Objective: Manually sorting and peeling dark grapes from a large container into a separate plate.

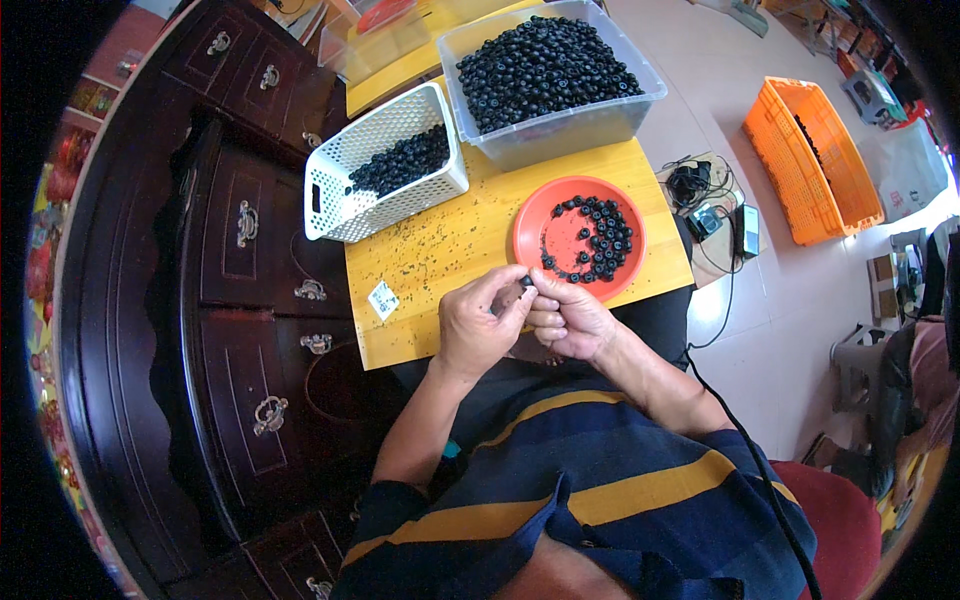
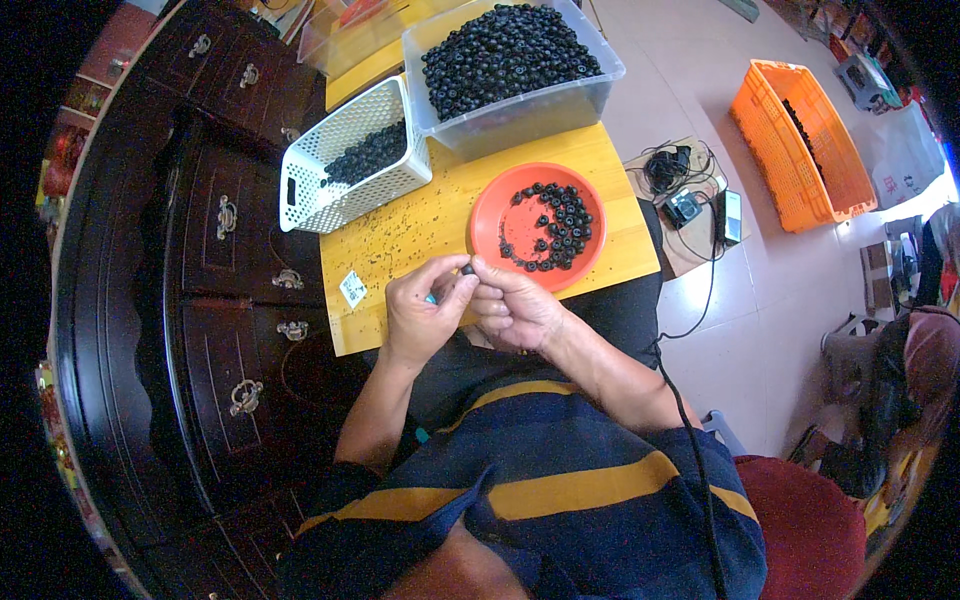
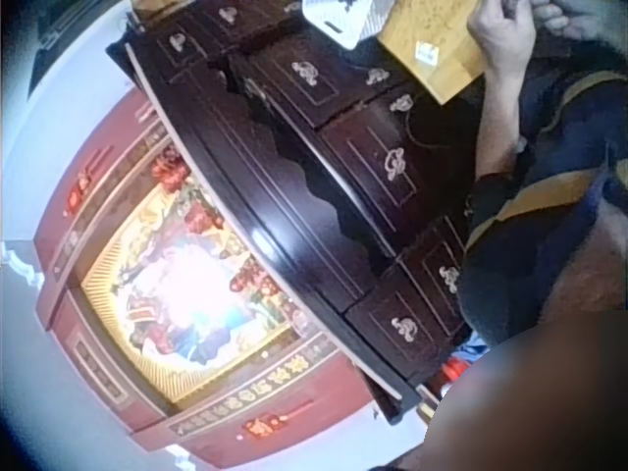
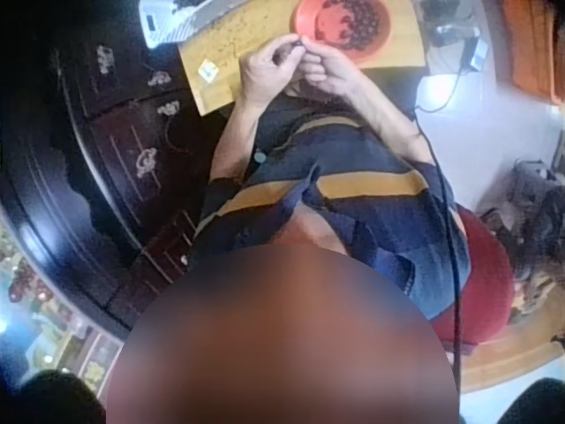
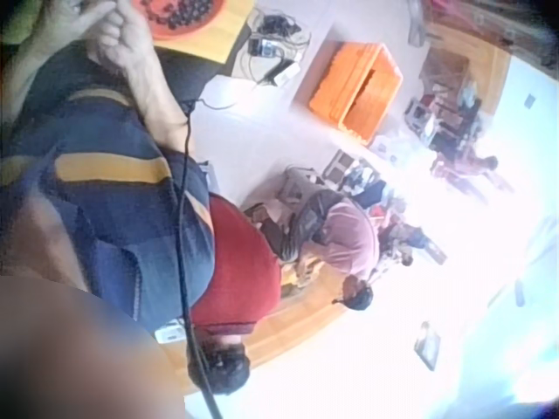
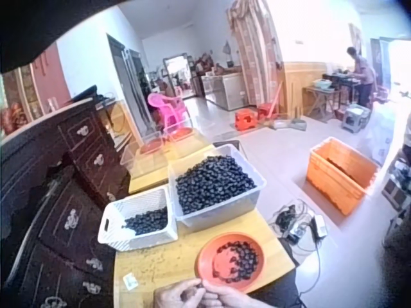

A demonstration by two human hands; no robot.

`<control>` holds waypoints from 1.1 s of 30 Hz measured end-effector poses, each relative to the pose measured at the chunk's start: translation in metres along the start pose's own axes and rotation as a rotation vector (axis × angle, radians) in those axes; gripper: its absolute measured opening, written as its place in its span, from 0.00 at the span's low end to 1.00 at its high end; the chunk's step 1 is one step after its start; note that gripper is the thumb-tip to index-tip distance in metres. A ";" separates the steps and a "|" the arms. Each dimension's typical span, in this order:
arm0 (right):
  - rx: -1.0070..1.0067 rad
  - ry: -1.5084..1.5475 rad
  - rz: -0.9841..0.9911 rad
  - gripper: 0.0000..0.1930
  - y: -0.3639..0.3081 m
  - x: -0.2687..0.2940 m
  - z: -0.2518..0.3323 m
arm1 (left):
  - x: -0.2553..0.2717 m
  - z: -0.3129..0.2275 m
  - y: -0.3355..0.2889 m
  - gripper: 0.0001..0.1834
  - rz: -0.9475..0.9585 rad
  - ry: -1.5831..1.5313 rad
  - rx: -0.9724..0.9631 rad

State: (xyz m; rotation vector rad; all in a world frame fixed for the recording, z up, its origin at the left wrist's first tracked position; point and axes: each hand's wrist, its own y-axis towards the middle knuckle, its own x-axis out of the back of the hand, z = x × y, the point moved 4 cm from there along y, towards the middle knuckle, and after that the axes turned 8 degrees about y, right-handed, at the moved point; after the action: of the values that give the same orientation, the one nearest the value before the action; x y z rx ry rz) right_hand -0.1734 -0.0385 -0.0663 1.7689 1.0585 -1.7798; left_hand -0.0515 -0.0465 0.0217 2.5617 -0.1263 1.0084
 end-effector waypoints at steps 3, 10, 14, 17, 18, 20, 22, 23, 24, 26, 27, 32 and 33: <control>0.047 -0.027 -0.012 0.11 -0.002 -0.003 0.001 | 0.007 0.001 0.003 0.13 0.042 0.116 0.014; 0.039 -0.053 0.140 0.10 -0.006 -0.003 -0.001 | 0.015 0.000 0.010 0.26 0.212 0.206 -0.102; 0.021 -0.076 0.117 0.12 -0.008 -0.006 -0.003 | 0.014 0.001 0.009 0.25 0.212 0.242 -0.179; -0.002 -0.094 0.121 0.11 -0.009 -0.010 -0.004 | 0.012 0.003 0.009 0.28 0.124 0.212 -0.241; 0.001 -0.107 0.107 0.11 -0.009 -0.011 -0.004 | 0.012 0.001 0.009 0.28 0.110 0.207 -0.253; 0.010 -0.110 0.089 0.11 -0.008 -0.010 -0.004 | 0.014 0.002 0.009 0.28 0.093 0.205 -0.265; 0.020 -0.114 0.072 0.11 -0.006 -0.008 -0.002 | 0.010 0.005 0.007 0.24 0.144 0.312 -0.345; 0.022 -0.115 0.054 0.12 -0.005 -0.005 -0.002 | 0.010 0.006 0.006 0.24 0.142 0.313 -0.343; 0.023 -0.117 0.035 0.12 -0.004 -0.004 -0.001 | 0.009 0.007 0.006 0.24 0.134 0.331 -0.340; 0.027 -0.102 0.025 0.12 -0.004 -0.006 -0.003 | 0.009 0.008 0.006 0.24 0.123 0.350 -0.335; 0.031 -0.086 0.014 0.12 -0.003 -0.007 -0.003 | 0.012 0.009 0.007 0.24 0.106 0.303 -0.304; 0.019 -0.056 0.071 0.11 -0.003 -0.003 -0.004 | 0.020 0.006 0.013 0.27 0.069 0.235 -0.243; 0.022 -0.053 0.043 0.11 -0.003 -0.002 -0.004 | 0.020 0.004 0.014 0.26 0.107 0.257 -0.258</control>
State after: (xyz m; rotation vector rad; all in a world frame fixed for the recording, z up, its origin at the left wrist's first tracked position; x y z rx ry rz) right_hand -0.1733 -0.0342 -0.0632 1.7340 0.9760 -1.8086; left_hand -0.0372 -0.0593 0.0372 2.1943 -0.3050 1.2620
